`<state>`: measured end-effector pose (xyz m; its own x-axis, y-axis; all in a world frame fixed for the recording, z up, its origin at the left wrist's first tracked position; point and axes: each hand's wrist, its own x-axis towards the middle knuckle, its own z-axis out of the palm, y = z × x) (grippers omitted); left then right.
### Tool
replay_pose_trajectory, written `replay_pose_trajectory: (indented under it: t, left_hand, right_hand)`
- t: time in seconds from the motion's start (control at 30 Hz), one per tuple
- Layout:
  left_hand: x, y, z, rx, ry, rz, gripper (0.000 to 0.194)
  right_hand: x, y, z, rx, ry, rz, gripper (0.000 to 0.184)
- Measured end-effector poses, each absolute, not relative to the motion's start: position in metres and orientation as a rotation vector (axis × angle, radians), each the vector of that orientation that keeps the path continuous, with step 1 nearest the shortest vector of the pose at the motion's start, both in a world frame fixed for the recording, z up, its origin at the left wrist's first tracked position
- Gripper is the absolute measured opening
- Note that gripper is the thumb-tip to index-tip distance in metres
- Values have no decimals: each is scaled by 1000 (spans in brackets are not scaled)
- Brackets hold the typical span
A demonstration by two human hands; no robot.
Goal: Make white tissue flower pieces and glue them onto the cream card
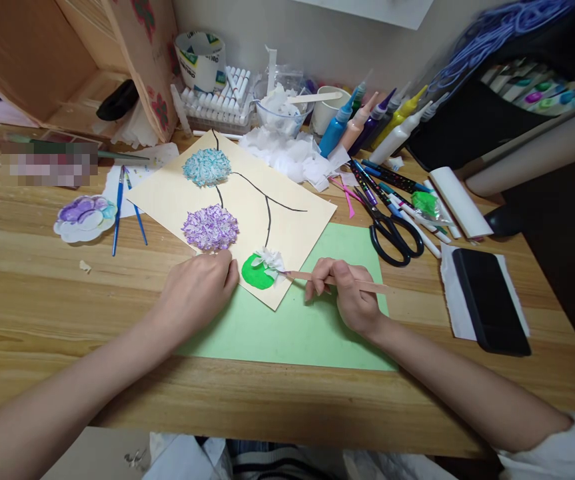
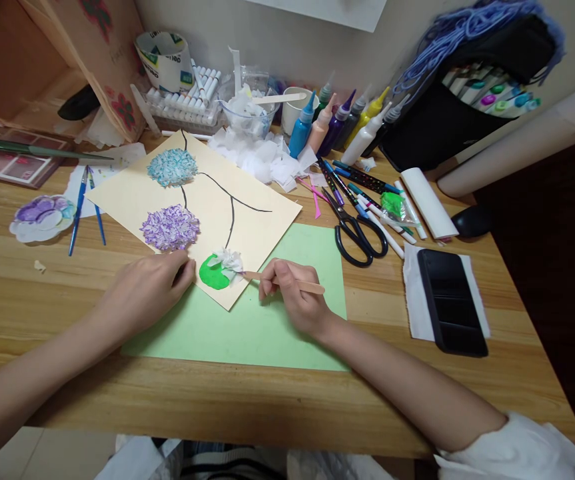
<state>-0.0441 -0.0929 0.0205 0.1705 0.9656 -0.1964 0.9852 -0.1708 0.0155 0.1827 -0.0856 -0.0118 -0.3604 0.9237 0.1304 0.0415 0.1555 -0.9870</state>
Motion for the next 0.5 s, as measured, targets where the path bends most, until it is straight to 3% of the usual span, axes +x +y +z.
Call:
replay_pose_trajectory:
  t: [0.33,0.5]
  left_hand:
    - [-44,-92,19,2313,1918,-231,32]
    - [-44,-92,18,2318,1923,-235,31]
  right_hand:
    - [182,-86,-13,-983,-1608,1314,43]
    - [183,-84,-13,-807,-1989,1005,39]
